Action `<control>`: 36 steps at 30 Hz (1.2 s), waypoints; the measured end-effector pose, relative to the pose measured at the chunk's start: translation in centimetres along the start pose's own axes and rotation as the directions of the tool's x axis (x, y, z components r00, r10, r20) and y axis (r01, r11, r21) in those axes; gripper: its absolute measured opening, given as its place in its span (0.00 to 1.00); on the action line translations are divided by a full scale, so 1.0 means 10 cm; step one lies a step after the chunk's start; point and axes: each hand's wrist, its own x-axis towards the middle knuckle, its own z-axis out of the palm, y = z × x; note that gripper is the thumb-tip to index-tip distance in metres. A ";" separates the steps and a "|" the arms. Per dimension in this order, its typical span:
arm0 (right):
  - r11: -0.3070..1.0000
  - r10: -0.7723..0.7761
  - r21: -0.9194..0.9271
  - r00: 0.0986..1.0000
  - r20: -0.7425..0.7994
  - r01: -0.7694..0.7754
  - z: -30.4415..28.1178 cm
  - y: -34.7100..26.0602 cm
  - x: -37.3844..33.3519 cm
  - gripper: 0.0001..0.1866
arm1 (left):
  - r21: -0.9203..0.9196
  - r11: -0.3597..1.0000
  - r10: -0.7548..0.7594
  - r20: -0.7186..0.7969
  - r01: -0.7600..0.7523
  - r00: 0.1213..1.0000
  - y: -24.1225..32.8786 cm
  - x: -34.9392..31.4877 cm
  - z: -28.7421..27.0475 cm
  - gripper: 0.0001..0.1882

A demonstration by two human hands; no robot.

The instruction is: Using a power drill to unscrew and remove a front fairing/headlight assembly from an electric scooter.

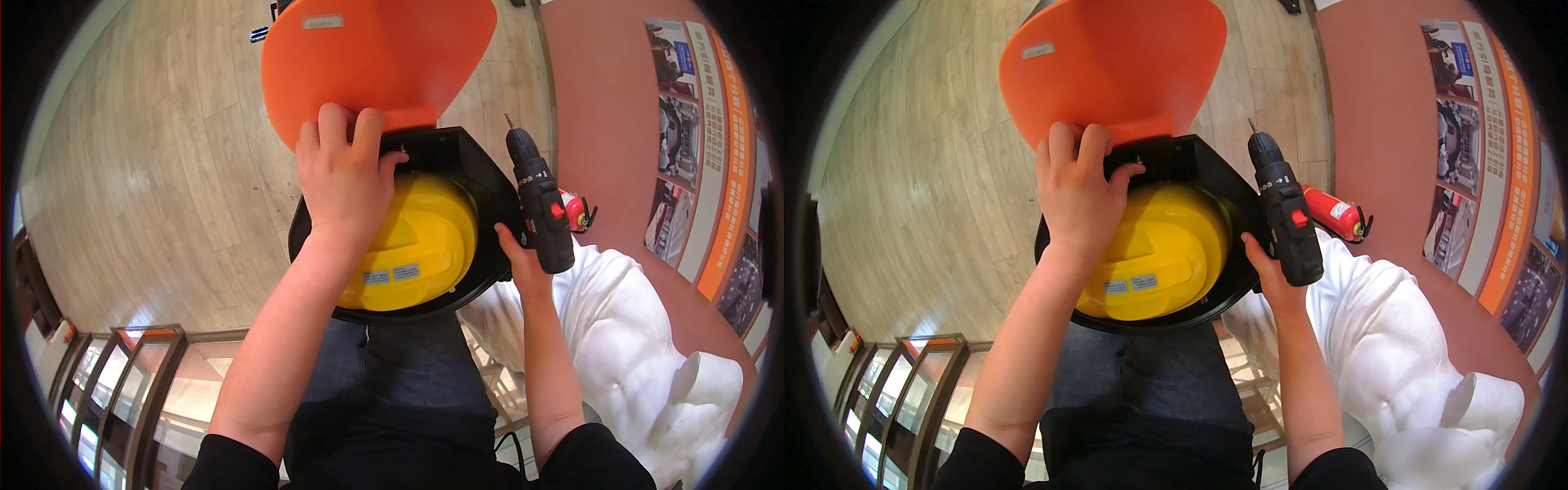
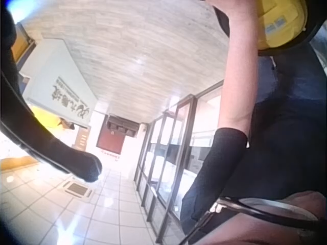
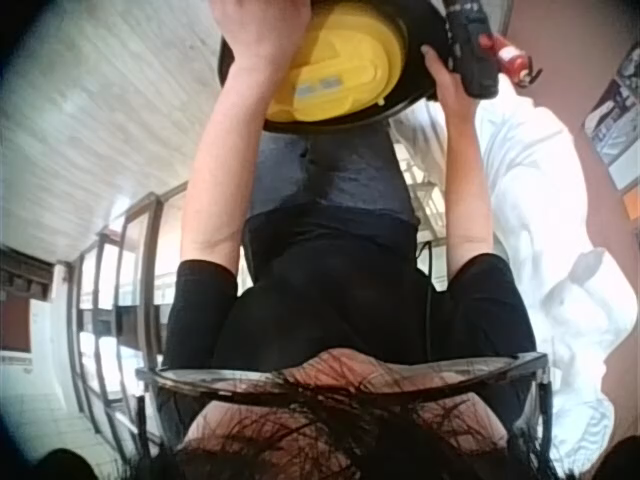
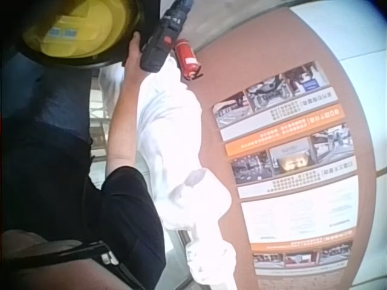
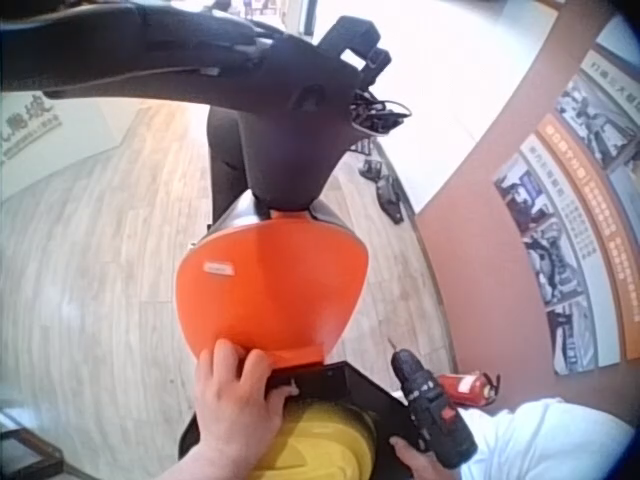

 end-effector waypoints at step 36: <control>0.950 -0.200 -0.226 0.976 0.089 0.216 -0.06 0.21 -0.09 0.28 | 0.085 0.942 -0.324 -0.027 0.326 0.946 0.17 -0.16 0.04 0.33</control>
